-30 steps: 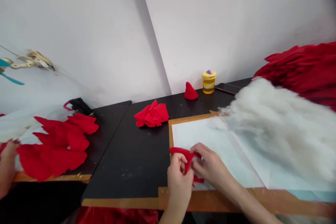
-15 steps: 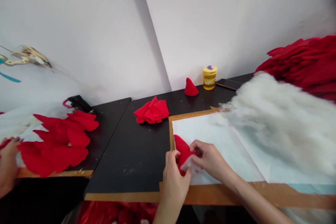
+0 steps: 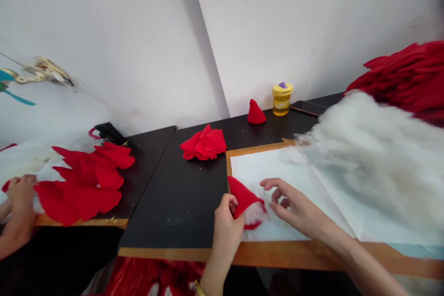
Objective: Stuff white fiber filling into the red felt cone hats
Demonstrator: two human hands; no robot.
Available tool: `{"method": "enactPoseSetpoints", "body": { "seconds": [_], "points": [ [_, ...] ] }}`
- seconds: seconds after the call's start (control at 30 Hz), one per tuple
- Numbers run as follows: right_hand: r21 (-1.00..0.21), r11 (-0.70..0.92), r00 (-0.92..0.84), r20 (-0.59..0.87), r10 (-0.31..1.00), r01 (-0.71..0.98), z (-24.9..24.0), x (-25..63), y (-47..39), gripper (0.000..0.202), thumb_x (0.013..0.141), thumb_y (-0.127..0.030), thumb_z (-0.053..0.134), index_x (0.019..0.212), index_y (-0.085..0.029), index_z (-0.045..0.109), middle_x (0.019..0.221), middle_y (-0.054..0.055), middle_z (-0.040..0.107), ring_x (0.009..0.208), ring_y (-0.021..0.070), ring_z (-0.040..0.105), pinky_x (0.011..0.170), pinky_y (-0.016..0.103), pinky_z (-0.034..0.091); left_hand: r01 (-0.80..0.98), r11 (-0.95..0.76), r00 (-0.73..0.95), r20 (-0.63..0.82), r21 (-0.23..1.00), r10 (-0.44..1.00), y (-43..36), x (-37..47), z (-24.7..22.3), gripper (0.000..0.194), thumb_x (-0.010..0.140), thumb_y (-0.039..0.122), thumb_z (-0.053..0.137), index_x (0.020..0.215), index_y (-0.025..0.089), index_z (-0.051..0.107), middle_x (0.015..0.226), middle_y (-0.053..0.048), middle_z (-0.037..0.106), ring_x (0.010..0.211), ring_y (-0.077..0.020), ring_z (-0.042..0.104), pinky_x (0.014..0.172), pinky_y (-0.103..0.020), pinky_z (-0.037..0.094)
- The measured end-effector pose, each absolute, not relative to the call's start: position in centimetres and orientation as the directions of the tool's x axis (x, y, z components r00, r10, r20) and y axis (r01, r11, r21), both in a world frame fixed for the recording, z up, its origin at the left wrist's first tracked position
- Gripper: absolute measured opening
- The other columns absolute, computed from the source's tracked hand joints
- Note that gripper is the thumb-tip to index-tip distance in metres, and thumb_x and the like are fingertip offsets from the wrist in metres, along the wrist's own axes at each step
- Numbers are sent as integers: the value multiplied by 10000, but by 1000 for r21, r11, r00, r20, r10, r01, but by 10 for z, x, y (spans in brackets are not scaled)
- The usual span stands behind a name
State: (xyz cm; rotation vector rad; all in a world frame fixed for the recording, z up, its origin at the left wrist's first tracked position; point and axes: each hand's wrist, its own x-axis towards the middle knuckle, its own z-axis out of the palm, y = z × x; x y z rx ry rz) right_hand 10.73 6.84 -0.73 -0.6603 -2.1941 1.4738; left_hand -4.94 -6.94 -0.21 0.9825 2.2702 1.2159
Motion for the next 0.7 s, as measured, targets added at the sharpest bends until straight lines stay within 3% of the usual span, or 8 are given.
{"method": "enactPoseSetpoints", "body": {
  "seconds": [0.1,0.17,0.27,0.33,0.4,0.47,0.57,0.7],
  "points": [
    [-864,387,-802,-32,597,322,-14,116,64,287,829,-246,525,1114,-241,490,829,-4,679,616,168,607,622,303,469,394,384,-685,-12,835,729,-72,-50,-7,286,668,5,518,835,232,474,723,51,558,660,-145,567,636,-224,425],
    [-791,466,-800,-48,599,396,-19,112,56,343,836,-220,528,1176,-235,485,891,9,714,643,182,647,634,308,462,393,390,-687,-16,833,727,-75,-49,-9,345,664,2,529,932,220,514,776,31,595,714,-162,603,683,-239,451],
    [-682,567,-794,-34,606,462,-22,98,46,476,867,-171,502,1337,-239,464,1070,59,746,832,240,726,705,332,473,483,386,-646,22,786,763,-84,-48,-6,603,690,6,527,1260,204,526,923,-25,646,836,-199,648,789,-278,487],
    [-628,610,-799,-31,601,483,-20,91,44,403,893,-169,495,1288,-230,538,1059,83,761,910,275,734,721,337,467,624,342,-537,68,702,841,-92,-46,1,727,738,29,520,1430,244,468,1079,-72,642,933,-222,660,857,-299,496],
    [-603,626,-798,-28,602,494,-17,86,45,245,901,-173,500,1110,-211,623,1000,101,769,891,289,733,700,328,446,734,272,-400,73,623,914,-100,-45,11,753,778,75,542,1491,294,437,1177,-87,619,979,-233,664,881,-300,504],
    [-599,623,-789,-26,613,504,-15,84,45,141,891,-158,502,942,-201,626,906,103,764,820,284,724,661,313,413,775,240,-338,62,585,939,-103,-45,19,699,821,149,582,1487,319,455,1147,-73,637,947,-229,675,859,-289,517],
    [-614,614,-783,-11,622,496,-12,81,42,99,886,-147,497,883,-205,578,843,90,745,746,260,697,624,296,371,801,292,-420,143,523,896,-95,-46,19,444,898,262,584,1339,306,609,1042,-57,680,908,-232,682,808,-285,520],
    [-655,590,-779,5,627,471,-12,82,41,99,886,-137,467,903,-212,529,786,58,706,691,231,660,608,288,364,809,360,-518,275,465,810,-75,-47,-1,230,872,132,535,992,250,691,927,-46,674,833,-227,668,726,-282,497]
  ]
}}
